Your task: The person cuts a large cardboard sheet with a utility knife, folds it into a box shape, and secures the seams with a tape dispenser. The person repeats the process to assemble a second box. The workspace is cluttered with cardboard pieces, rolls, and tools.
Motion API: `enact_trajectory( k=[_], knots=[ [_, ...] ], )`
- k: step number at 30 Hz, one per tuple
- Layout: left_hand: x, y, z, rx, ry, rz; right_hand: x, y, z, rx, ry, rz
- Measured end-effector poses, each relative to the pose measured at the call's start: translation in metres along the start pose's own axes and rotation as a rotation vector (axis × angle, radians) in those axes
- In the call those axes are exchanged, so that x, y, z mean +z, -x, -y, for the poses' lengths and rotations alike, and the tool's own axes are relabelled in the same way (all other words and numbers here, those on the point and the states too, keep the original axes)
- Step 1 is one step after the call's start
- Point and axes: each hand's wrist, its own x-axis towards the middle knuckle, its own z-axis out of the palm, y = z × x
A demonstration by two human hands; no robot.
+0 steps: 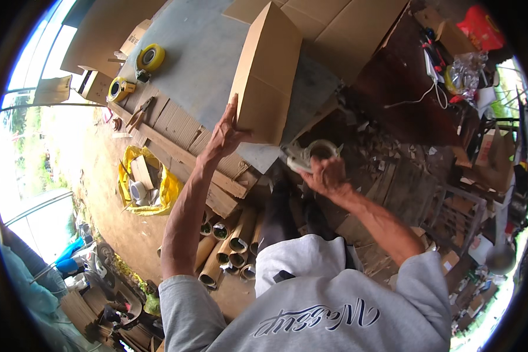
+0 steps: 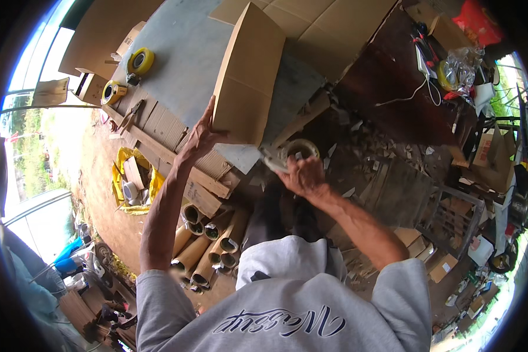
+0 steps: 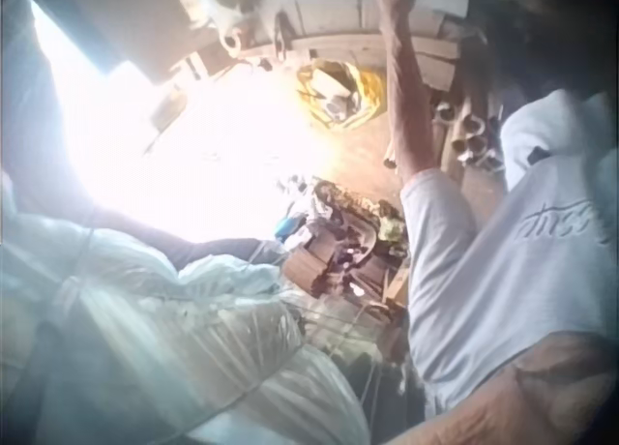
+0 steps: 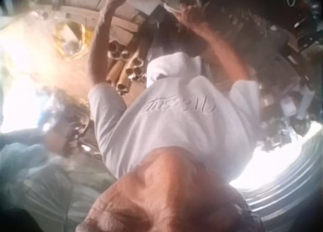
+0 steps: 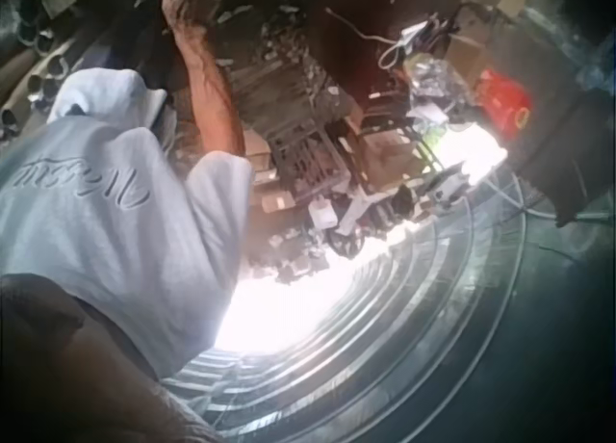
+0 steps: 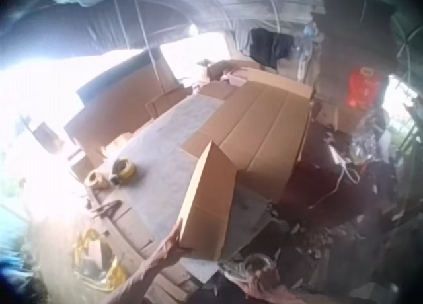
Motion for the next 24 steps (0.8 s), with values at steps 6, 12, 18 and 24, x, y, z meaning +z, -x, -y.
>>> enact_trajectory(
  k=[6, 12, 18, 24],
  knots=[
    [-0.003, 0.002, -0.006, -0.038, -0.018, 0.002, -0.006, -0.005, -0.073, -0.192, 0.24, -0.193],
    [-0.006, 0.002, -0.006, 0.023, -0.187, -0.01, 0.011, -0.066, -0.059, -0.118, 0.31, -0.187],
    [0.009, 0.006, -0.022, 0.024, -0.5, -0.057, 0.025, -0.073, -0.024, -0.095, 0.447, -0.197],
    [0.017, 0.013, -0.024, 0.054, -0.521, -0.091, 0.06, -0.062, 0.016, 0.459, 0.371, 0.083]
  ],
)
